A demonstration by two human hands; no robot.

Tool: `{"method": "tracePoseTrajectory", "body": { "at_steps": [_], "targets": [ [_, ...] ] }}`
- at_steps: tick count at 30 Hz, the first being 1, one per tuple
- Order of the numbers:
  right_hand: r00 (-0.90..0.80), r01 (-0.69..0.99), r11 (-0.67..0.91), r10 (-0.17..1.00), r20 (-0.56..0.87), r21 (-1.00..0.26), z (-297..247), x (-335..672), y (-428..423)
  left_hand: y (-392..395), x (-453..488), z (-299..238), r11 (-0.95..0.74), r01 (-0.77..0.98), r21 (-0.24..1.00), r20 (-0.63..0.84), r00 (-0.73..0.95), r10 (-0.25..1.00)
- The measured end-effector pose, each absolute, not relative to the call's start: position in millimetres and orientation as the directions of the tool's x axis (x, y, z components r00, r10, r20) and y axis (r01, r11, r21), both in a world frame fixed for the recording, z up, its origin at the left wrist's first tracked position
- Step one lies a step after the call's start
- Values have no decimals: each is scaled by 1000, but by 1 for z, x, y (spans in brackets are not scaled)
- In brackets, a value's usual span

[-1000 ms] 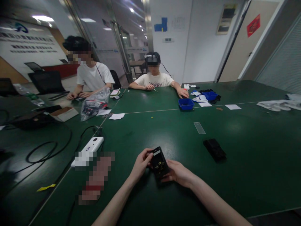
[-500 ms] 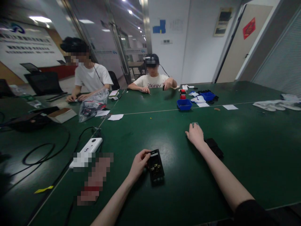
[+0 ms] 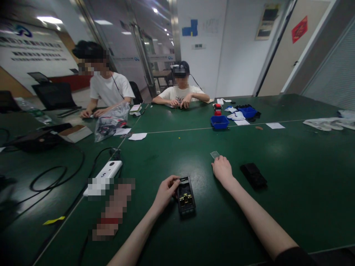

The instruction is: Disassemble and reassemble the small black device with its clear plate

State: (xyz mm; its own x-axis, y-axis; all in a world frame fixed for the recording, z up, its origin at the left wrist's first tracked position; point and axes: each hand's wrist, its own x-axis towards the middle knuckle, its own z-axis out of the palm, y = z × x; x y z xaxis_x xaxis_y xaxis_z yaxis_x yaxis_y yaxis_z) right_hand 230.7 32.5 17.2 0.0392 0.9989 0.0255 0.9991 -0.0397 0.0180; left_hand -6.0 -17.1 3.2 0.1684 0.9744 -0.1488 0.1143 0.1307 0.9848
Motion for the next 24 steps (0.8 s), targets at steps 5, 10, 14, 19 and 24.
{"method": "tracePoseTrajectory", "body": {
  "at_steps": [5,10,14,19,24],
  "targets": [
    [-112,994,113,993,19,-8,17,203,7,-17,-6,5,119,153,981,-145,172,974],
    [-129,991,130,989,-68,9,29,190,-2,-17,-6,5,108,158,981,-135,169,976],
    [-123,992,123,986,-110,-2,37,187,1,-17,-7,4,115,154,981,-142,181,973],
    [-135,990,126,981,-141,-70,42,184,2,-18,-7,4,128,131,983,-150,183,972],
    [-128,991,118,977,-169,-68,44,185,-3,-18,-7,7,128,138,982,-153,184,971]
  ]
}}
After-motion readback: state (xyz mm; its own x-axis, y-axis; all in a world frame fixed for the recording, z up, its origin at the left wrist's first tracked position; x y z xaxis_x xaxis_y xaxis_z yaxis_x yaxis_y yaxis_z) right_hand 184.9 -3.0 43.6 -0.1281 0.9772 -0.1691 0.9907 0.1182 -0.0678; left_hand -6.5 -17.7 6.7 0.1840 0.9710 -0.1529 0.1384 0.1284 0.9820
